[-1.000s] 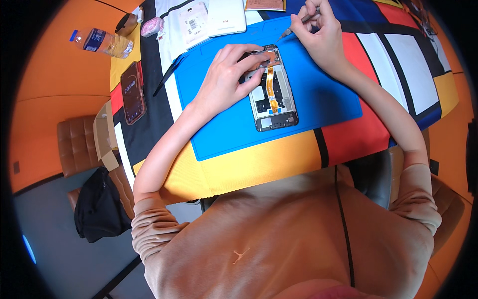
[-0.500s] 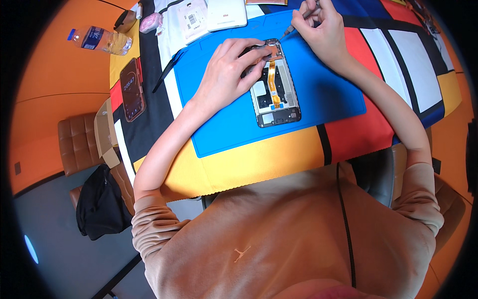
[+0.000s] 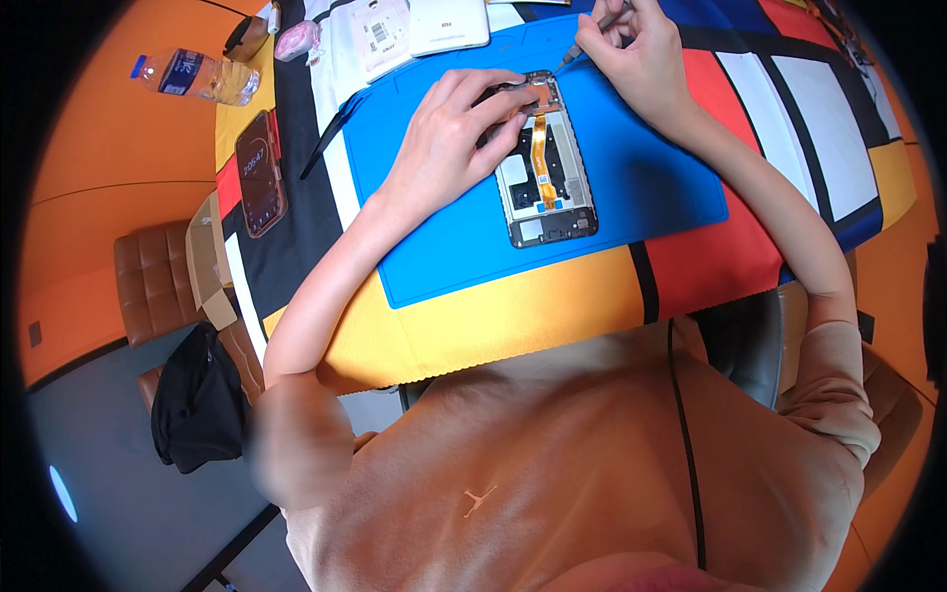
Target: The person uses a screwdriver to remove screws from a disassembled smartphone placed on a blue mat. They continue to unscrew and adjust internal components throughout the clip.
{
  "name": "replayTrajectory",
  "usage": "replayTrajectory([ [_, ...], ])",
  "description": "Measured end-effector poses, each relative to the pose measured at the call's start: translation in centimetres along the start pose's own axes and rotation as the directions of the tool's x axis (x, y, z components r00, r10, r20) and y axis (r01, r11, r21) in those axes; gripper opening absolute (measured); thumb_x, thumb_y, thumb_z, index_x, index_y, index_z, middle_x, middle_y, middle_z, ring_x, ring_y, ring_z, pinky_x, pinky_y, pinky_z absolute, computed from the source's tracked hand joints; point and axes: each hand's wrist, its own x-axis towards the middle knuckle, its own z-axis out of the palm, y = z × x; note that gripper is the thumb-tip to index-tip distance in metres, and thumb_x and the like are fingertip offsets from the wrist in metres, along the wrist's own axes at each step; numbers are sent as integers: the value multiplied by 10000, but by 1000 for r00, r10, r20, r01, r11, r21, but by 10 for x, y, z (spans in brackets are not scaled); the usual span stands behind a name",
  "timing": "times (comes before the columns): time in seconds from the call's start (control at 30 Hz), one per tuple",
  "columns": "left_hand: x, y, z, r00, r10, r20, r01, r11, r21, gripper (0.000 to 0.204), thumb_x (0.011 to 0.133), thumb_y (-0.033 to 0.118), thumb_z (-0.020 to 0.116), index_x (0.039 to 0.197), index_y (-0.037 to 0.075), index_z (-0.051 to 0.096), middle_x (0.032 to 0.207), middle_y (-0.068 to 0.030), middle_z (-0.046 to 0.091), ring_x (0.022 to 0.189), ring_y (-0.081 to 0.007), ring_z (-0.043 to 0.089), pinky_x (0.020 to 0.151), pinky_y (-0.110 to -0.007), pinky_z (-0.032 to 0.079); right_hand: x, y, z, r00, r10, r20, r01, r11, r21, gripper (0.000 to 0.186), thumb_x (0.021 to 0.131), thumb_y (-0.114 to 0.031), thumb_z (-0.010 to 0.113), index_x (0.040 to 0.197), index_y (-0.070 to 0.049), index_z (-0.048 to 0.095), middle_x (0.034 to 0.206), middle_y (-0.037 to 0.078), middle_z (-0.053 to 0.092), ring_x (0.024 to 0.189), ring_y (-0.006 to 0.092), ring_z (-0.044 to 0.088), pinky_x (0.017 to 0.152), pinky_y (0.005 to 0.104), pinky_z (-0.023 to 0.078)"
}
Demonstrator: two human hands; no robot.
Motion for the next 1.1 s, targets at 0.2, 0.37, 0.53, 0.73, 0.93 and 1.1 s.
replayTrajectory([
  [0.2, 0, -1, 0, 1000, 16, -6, -16, 1000, 15, 262, 948, 160, 695, 1194, 87, 749, 1259, -74, 672, 1150, -249, 597, 935, -363, 539, -1, 0, 0, 1000, 13, 15, -14, 1000, 15, 249, 877, -7, 674, 944, -75, 444, 700, -7, 549, 579, 43, 489, 526, 229, 398],
  [0.37, -1, -1, 0, 1000, 11, -3, -11, 1000, 4, 259, 952, 170, 694, 1191, 86, 749, 1263, -76, 672, 1153, -250, 596, 942, -364, 535, 0, 0, 0, 1000, 7, 23, -7, 1000, 8, 244, 875, -11, 673, 946, -71, 448, 706, -1, 558, 578, 50, 497, 527, 237, 404],
  [0.53, -1, -2, 0, 1000, 6, 3, -6, 1000, 2, 259, 956, 179, 692, 1190, 85, 749, 1272, -79, 670, 1163, -250, 593, 953, -370, 532, 0, 1, 0, 1000, 8, 20, -8, 1000, -2, 238, 874, -18, 673, 944, -67, 451, 704, 5, 562, 574, 60, 507, 527, 246, 410],
  [0.73, -1, -2, 0, 1000, 9, 6, -9, 1000, 11, 258, 961, 182, 685, 1191, 87, 749, 1280, -77, 666, 1169, -252, 591, 966, -376, 527, -1, -3, 0, 999, 19, 32, -18, 999, -34, 233, 879, -27, 675, 951, -66, 457, 704, 2, 558, 576, 61, 516, 535, 246, 423],
  [0.93, 0, -2, 0, 1000, 12, -11, -12, 1000, 1, 245, 954, 173, 686, 1176, 94, 751, 1247, -76, 671, 1138, -251, 599, 959, -373, 523, -2, -10, 0, 997, -39, 71, 44, 997, -60, 221, 882, -37, 678, 954, -67, 472, 700, 5, 549, 577, 76, 538, 541, 249, 433],
  [1.1, 0, -2, 2, 997, 40, -60, -39, 999, 8, 225, 945, 171, 691, 1154, 115, 755, 1193, -72, 678, 1083, -242, 612, 930, -370, 524, 7, -17, -8, 937, -260, 231, 310, 926, -216, 220, 860, -44, 686, 963, -58, 492, 700, 53, 548, 565, 166, 582, 538, 297, 455],
])
